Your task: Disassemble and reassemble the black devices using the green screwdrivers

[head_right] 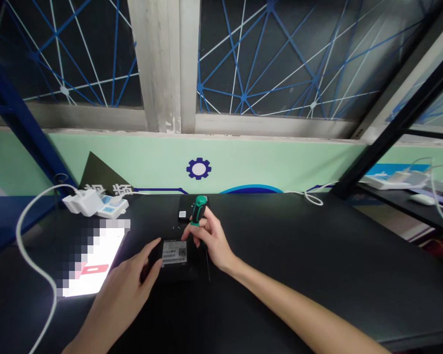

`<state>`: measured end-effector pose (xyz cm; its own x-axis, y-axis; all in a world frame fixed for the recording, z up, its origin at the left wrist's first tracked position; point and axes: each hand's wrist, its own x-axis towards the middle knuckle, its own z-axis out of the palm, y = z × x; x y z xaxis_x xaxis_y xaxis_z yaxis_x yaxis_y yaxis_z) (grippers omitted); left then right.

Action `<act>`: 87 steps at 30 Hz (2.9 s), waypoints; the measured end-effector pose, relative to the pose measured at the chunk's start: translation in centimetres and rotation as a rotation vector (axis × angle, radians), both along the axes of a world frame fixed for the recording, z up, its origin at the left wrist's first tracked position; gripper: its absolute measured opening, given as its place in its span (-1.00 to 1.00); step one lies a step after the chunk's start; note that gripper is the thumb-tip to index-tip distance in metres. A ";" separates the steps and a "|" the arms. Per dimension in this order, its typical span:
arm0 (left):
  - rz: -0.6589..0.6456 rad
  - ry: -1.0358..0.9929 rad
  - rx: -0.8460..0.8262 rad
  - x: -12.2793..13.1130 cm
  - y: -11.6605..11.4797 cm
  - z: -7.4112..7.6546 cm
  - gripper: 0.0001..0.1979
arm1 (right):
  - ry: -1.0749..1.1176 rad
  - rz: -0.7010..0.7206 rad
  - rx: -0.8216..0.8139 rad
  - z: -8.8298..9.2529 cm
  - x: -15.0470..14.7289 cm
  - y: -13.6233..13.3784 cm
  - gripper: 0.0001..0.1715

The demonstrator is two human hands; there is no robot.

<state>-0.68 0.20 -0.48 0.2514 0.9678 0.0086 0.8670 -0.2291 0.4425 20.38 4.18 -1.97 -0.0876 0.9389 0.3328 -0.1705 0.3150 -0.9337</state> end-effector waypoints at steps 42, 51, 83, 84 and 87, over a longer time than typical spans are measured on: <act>-0.005 -0.029 0.020 -0.1 -0.1 -0.1 -0.51 | -0.048 -0.065 0.008 0.5 -0.3 -0.2 -0.79; 0.006 -0.018 -0.007 0.0 0.1 -0.2 -0.52 | -0.063 -0.052 0.027 0.2 -0.1 -0.1 -0.77; 0.003 -0.022 0.030 -0.1 0.2 -0.4 -0.52 | -0.098 -0.047 0.015 0.7 -0.1 0.0 -0.77; 0.002 -0.023 0.031 -0.1 0.2 -0.5 -0.52 | -0.099 -0.047 0.010 0.6 -0.1 0.0 -0.77; -0.005 -0.023 0.035 -0.2 0.2 -0.7 -0.52 | -0.080 -0.048 -0.004 0.5 -0.1 -0.1 -0.74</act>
